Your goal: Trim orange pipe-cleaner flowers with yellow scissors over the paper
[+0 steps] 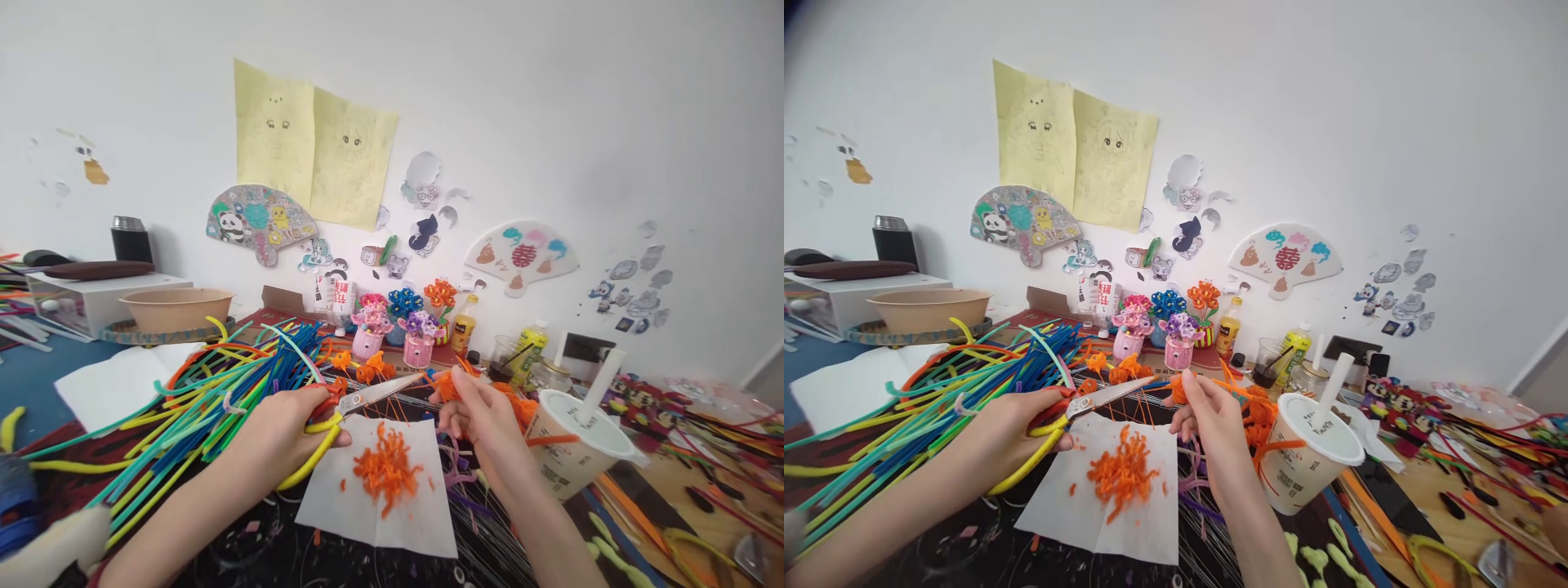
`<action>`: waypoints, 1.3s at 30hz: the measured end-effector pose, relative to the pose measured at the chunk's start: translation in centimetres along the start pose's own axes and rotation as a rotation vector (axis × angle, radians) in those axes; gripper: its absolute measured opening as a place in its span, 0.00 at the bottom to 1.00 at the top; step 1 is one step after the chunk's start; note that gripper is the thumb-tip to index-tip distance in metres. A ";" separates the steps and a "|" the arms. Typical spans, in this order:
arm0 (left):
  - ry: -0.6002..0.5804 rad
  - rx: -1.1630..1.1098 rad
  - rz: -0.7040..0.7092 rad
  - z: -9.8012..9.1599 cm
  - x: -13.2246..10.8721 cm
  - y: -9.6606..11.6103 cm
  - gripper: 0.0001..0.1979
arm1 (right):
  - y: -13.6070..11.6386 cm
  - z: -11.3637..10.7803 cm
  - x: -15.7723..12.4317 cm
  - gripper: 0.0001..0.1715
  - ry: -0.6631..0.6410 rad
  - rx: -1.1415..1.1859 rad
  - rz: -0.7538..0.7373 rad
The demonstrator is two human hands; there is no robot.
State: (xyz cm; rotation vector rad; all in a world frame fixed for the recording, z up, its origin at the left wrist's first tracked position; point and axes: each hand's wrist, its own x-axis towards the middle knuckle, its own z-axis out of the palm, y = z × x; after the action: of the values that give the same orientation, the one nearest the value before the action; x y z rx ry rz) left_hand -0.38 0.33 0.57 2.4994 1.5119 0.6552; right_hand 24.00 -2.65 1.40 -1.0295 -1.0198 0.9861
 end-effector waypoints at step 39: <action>0.269 0.479 0.352 -1.2 -0.3 -0.6 0.06 | -0.2 -2.7 1.1 0.19 0.300 -0.040 -0.175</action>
State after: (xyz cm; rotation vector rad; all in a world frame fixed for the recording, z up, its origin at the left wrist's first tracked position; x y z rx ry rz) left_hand -1.53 0.29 1.37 3.2020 1.4615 0.7830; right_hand 26.83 -2.13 1.28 -1.0645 -0.8662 0.6482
